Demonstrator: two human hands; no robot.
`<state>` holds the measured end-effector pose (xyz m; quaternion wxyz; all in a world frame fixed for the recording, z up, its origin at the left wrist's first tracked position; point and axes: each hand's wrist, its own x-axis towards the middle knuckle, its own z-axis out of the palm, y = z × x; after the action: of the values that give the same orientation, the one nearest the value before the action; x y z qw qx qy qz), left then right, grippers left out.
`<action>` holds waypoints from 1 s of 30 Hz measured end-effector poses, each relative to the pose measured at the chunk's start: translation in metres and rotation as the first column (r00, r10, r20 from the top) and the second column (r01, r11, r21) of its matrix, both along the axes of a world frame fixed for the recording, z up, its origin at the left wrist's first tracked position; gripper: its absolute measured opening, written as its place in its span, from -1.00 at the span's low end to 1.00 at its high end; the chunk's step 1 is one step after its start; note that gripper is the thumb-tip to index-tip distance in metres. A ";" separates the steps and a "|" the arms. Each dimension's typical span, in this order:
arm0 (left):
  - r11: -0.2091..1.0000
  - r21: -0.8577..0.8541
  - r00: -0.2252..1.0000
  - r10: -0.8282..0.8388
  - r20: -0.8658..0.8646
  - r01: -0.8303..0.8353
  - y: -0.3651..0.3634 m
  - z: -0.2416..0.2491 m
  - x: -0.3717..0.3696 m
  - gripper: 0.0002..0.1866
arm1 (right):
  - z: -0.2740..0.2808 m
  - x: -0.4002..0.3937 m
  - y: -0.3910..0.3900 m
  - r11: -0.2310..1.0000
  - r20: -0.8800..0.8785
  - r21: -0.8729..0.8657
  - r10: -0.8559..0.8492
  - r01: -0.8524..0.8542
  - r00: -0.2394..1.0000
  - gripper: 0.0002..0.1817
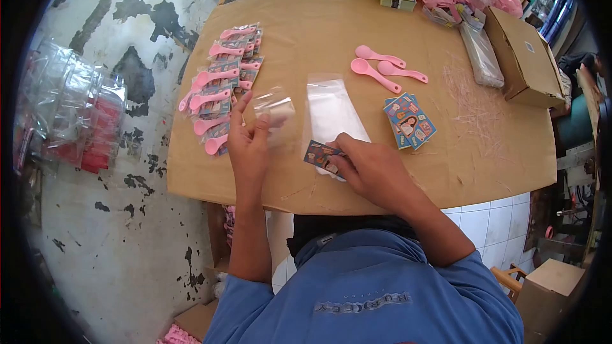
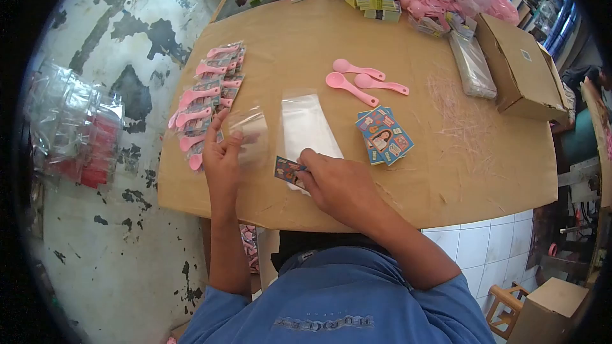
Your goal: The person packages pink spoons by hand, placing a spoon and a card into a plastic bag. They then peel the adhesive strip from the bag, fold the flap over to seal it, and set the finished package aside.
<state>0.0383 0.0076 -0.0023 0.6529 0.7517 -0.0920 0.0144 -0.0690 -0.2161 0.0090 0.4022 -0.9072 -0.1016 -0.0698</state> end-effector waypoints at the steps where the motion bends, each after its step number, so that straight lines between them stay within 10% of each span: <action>1: 0.996 -0.081 1.000 0.029 -0.006 -0.029 0.001 0.003 0.001 -0.40 | 0.001 0.000 -0.001 1.000 0.009 0.005 0.002 -0.002 1.000 -0.80; 8: 0.760 -0.644 0.982 -0.045 -0.182 -0.085 -0.010 0.010 -0.011 -0.31 | 0.012 -0.005 -0.005 0.913 -0.034 0.363 -0.186 0.185 0.982 -0.83; 16: 0.675 -0.735 0.983 -0.087 -0.164 -0.062 -0.042 0.004 -0.026 -0.33 | -0.001 -0.012 -0.013 0.849 -0.145 0.489 -0.147 0.201 0.978 -0.81; 25: 0.597 -0.801 0.973 -0.156 -0.172 -0.045 -0.070 0.020 -0.044 -0.26 | 0.001 -0.010 -0.008 0.489 -0.183 0.845 -0.119 0.218 0.976 -0.81; 30: 0.616 -0.787 0.978 -0.137 -0.155 -0.039 -0.077 0.016 -0.045 -0.28 | 0.003 -0.017 -0.012 0.618 -0.252 0.753 -0.049 0.228 0.966 -0.79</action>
<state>-0.0072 -0.0690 0.0140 0.9216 0.3848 -0.0311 -0.0402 -0.0857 -0.2282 0.0121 0.7549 -0.6524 0.0513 -0.0432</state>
